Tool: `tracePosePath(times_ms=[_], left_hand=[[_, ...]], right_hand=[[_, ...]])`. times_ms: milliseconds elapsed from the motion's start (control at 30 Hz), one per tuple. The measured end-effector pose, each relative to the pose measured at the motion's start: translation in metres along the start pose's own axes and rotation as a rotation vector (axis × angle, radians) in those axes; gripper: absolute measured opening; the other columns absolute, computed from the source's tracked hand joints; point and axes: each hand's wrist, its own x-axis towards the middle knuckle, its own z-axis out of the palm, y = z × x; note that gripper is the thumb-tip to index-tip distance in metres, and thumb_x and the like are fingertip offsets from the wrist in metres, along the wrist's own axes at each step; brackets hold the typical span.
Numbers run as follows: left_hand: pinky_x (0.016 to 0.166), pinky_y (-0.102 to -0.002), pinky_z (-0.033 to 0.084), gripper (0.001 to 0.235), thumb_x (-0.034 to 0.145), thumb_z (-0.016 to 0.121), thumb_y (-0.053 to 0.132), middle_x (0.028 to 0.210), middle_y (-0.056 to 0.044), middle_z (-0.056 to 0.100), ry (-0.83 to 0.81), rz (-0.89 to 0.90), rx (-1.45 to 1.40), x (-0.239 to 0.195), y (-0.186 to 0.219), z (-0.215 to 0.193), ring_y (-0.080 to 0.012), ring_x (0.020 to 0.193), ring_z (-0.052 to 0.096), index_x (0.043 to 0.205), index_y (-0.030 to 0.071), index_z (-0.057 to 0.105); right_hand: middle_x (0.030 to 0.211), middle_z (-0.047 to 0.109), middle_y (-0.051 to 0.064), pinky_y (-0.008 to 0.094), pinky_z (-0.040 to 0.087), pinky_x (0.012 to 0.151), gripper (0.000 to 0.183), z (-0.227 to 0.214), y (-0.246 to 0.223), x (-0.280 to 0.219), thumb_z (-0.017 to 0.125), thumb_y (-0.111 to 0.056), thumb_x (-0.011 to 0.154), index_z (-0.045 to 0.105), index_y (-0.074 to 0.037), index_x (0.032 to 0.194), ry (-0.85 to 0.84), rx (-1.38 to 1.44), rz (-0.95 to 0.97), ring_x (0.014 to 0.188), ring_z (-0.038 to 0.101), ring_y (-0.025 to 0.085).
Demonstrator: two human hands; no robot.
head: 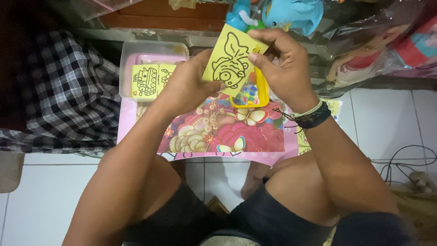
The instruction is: The person sits on the floor and packs small, yellow, cartoon-themed sticker sheets into clear plastic bags. They pick up each sheet, place it inside a bag, and then set the packaged item aside on the floor.
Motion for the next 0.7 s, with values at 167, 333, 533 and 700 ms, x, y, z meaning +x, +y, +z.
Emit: tracePosePath(times_ms=[167, 333, 533, 700], left_hand=[[0.066, -0.036, 0.049, 0.034, 0.088, 0.081, 0.022, 0.097, -0.002, 0.074, 0.091, 0.117, 0.063, 0.004, -0.016, 0.003, -0.0195, 0.081, 0.069, 0.111, 0.016, 0.057], [0.081, -0.033, 0.047, 0.052, 0.085, 0.081, 0.017, 0.117, -0.002, 0.075, 0.166, 0.284, 0.057, 0.009, -0.027, 0.004, -0.0204, 0.102, 0.068, 0.131, 0.018, 0.057], [0.069, -0.030, 0.049, 0.074, 0.088, 0.079, 0.007, 0.123, -0.009, 0.068, 0.151, 0.300, -0.002, 0.000, -0.020, 0.000, -0.0205, 0.091, 0.062, 0.150, 0.024, 0.043], [0.059, -0.030, 0.044, 0.095, 0.088, 0.056, -0.014, 0.178, -0.006, 0.030, -0.002, 0.473, -0.006, -0.012, -0.009, -0.005, -0.0155, 0.055, 0.050, 0.162, 0.030, 0.014]], right_hand=[[0.111, 0.066, 0.011, 0.034, 0.053, 0.092, 0.020, 0.005, -0.012, 0.000, 0.075, -0.002, 0.101, 0.073, -0.002, 0.121, -0.116, -0.091, -0.094, 0.104, 0.064, 0.022], [0.124, 0.053, 0.011, 0.041, 0.047, 0.110, 0.021, 0.007, -0.011, -0.001, 0.079, -0.007, 0.097, 0.075, -0.005, 0.118, -0.252, -0.066, -0.143, 0.123, 0.055, 0.027], [0.134, 0.055, 0.015, 0.046, 0.042, 0.113, 0.019, 0.010, -0.006, -0.001, 0.083, -0.017, 0.093, 0.075, -0.005, 0.107, -0.315, -0.109, -0.098, 0.132, 0.054, 0.030], [0.125, 0.062, 0.009, 0.035, 0.045, 0.110, 0.014, 0.010, 0.008, -0.003, 0.079, -0.008, 0.096, 0.066, -0.009, 0.092, -0.252, -0.046, 0.074, 0.123, 0.064, 0.022]])
